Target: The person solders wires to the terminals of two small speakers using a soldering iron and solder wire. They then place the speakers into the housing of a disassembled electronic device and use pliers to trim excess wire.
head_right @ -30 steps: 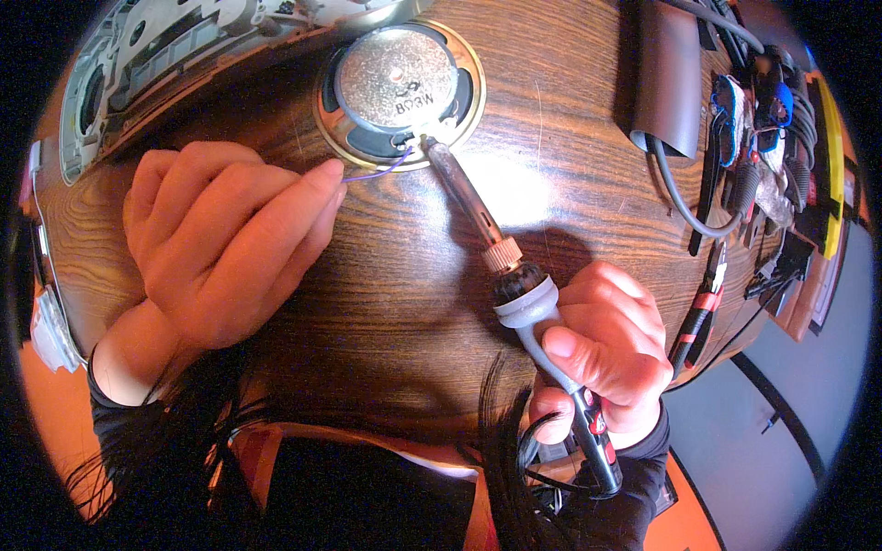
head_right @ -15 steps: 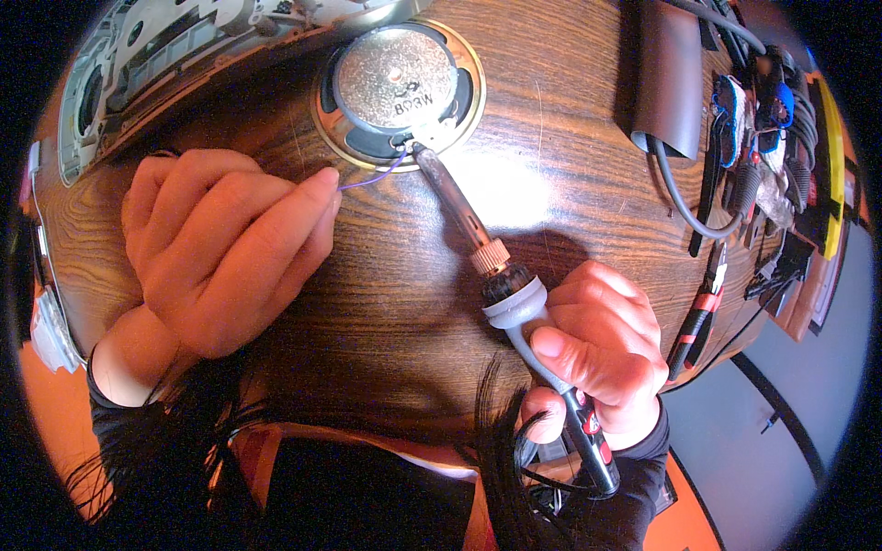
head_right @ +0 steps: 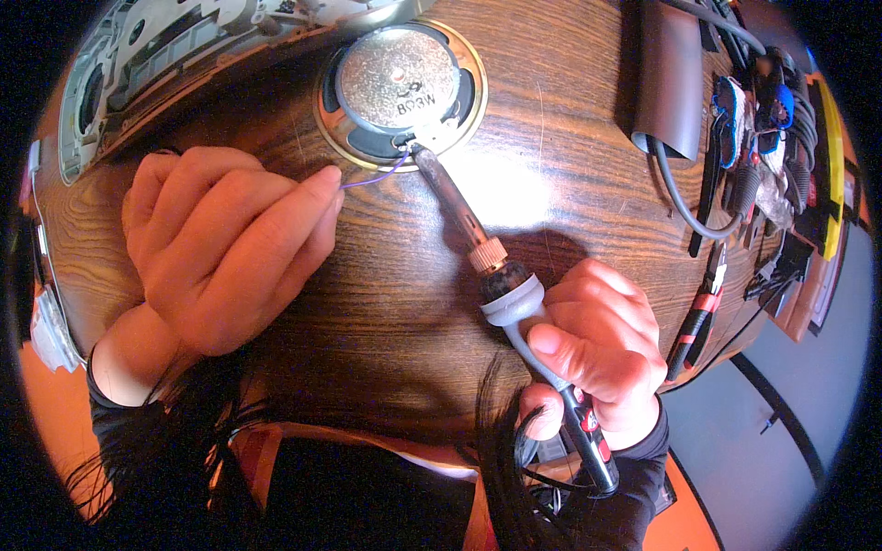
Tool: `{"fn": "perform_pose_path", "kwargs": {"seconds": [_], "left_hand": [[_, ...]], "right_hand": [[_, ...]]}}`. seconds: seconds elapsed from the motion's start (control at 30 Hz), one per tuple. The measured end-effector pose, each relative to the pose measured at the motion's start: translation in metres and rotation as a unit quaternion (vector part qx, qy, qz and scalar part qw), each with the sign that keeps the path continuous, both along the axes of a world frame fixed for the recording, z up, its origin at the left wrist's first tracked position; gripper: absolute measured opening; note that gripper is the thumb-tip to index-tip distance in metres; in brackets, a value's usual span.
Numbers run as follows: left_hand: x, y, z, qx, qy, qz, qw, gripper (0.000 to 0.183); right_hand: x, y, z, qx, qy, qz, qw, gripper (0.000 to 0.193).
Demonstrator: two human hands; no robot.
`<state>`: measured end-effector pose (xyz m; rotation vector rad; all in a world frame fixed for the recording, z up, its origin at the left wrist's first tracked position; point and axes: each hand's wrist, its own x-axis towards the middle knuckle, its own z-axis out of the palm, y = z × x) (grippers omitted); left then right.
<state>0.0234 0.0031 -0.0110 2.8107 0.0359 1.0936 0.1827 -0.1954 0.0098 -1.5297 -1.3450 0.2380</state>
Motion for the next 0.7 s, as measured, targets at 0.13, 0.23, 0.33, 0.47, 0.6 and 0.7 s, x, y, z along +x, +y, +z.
{"fn": "perform_pose_path", "kwargs": {"seconds": [0.13,0.23,0.33,0.47,0.6,0.7], "left_hand": [[-0.0001,-0.0003,-0.0005,-0.003,-0.002,0.0,1.0,0.029],[0.0,-0.0004,-0.0004,-0.003,-0.001,0.0,1.0,0.029],[0.0003,-0.0002,-0.0005,-0.002,-0.003,-0.001,1.0,0.029],[0.0007,0.0,-0.0011,-0.003,-0.007,-0.002,1.0,0.029],[0.0005,0.0001,-0.0011,-0.002,-0.009,0.0,1.0,0.029],[0.0004,0.0001,-0.0009,-0.003,-0.008,0.0,1.0,0.028]], "right_hand": [[0.0031,-0.0005,0.0014,-0.011,-0.005,0.028,1.0,0.046],[0.0028,-0.0002,0.0001,-0.002,-0.012,0.015,1.0,0.045],[0.0038,-0.0012,0.0017,-0.014,-0.011,0.027,0.999,0.044],[0.0033,-0.0026,-0.0007,0.001,0.0,0.026,1.0,0.043],[0.0027,-0.0043,-0.0019,0.005,0.009,0.027,1.0,0.043],[0.0067,-0.0071,0.0054,-0.048,-0.002,0.052,0.997,0.043]]}}
